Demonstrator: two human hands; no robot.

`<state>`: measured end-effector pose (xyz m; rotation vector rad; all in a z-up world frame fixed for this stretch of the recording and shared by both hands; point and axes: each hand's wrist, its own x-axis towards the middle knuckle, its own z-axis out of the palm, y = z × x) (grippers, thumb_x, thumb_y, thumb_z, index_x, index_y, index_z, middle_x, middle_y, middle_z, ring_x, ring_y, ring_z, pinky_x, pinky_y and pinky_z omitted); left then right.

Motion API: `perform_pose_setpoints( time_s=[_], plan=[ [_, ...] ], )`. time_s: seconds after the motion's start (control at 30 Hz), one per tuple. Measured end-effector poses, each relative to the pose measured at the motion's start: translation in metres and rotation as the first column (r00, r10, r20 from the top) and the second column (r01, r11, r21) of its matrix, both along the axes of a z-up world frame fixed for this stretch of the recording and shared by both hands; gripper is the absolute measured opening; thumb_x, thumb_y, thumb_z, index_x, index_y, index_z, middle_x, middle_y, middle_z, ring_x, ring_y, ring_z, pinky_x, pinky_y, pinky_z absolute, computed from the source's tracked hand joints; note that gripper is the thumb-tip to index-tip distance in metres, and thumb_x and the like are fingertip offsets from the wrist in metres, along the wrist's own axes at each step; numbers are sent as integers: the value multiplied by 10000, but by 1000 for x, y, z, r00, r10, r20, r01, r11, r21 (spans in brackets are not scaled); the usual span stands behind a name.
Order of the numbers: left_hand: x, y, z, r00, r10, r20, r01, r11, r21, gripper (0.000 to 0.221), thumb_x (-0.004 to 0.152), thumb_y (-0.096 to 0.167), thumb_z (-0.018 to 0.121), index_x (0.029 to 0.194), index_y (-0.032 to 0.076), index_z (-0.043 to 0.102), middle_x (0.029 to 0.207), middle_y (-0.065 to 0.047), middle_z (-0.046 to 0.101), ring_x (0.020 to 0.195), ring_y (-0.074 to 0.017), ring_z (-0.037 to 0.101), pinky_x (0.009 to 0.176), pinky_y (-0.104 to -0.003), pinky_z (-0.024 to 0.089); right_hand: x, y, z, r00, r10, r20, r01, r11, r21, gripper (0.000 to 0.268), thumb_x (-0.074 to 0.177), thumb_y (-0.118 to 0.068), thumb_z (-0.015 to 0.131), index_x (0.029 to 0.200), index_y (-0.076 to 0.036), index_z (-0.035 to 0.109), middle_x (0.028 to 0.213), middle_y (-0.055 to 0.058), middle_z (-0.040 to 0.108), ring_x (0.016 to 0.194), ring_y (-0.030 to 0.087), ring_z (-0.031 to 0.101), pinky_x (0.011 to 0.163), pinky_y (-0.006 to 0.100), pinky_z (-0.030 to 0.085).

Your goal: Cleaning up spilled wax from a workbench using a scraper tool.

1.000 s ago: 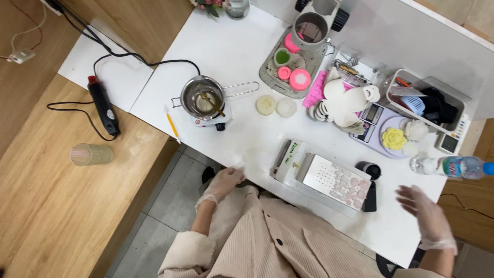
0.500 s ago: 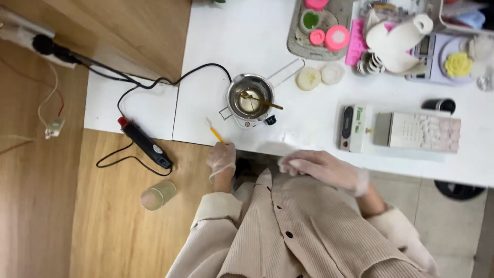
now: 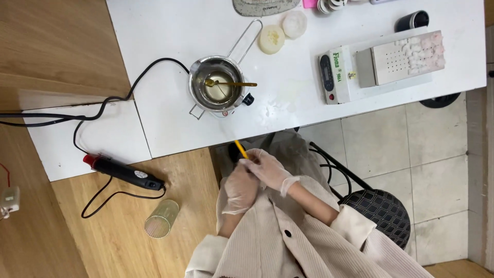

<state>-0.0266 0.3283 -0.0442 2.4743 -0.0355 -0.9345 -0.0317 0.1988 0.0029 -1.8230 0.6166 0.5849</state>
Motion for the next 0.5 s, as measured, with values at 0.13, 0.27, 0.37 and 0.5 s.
perform_pose_setpoints(
  time_s=[0.13,0.27,0.37,0.5],
  plan=[
    [-3,-23,35,976,-214,50,219,964,-147,439,933,315,624,1272,40,584,921,-178,756,776,-312,737,671,-418,591,-26,-17,-2,989,-147,20,148,987,-54,421,993,-392,559,1167,-33,693,894,94,724,797,177,712,773,321,559],
    [12,-42,15,972,-170,-161,71,869,-490,451,968,318,602,1305,19,586,965,-124,751,799,-224,711,737,-350,574,-40,-57,-20,938,-341,67,346,933,-99,377,1055,-340,488,1108,-42,711,815,85,730,727,155,687,716,314,560],
    [18,-50,-48,914,82,-397,-324,737,-594,370,1012,329,561,1182,16,662,954,-71,741,812,-154,680,784,-294,564,-58,-97,-54,867,-491,81,497,859,-125,373,1104,-317,481,1122,-26,715,834,182,657,700,173,580,689,360,498],
    [49,-77,-9,881,257,-398,-456,690,-563,342,1001,302,561,1168,21,659,966,-48,728,831,-135,655,801,-287,546,-49,-142,-55,872,-439,215,482,847,-226,356,1109,-291,497,1130,-6,709,895,232,651,766,224,594,734,393,485]
  ],
)
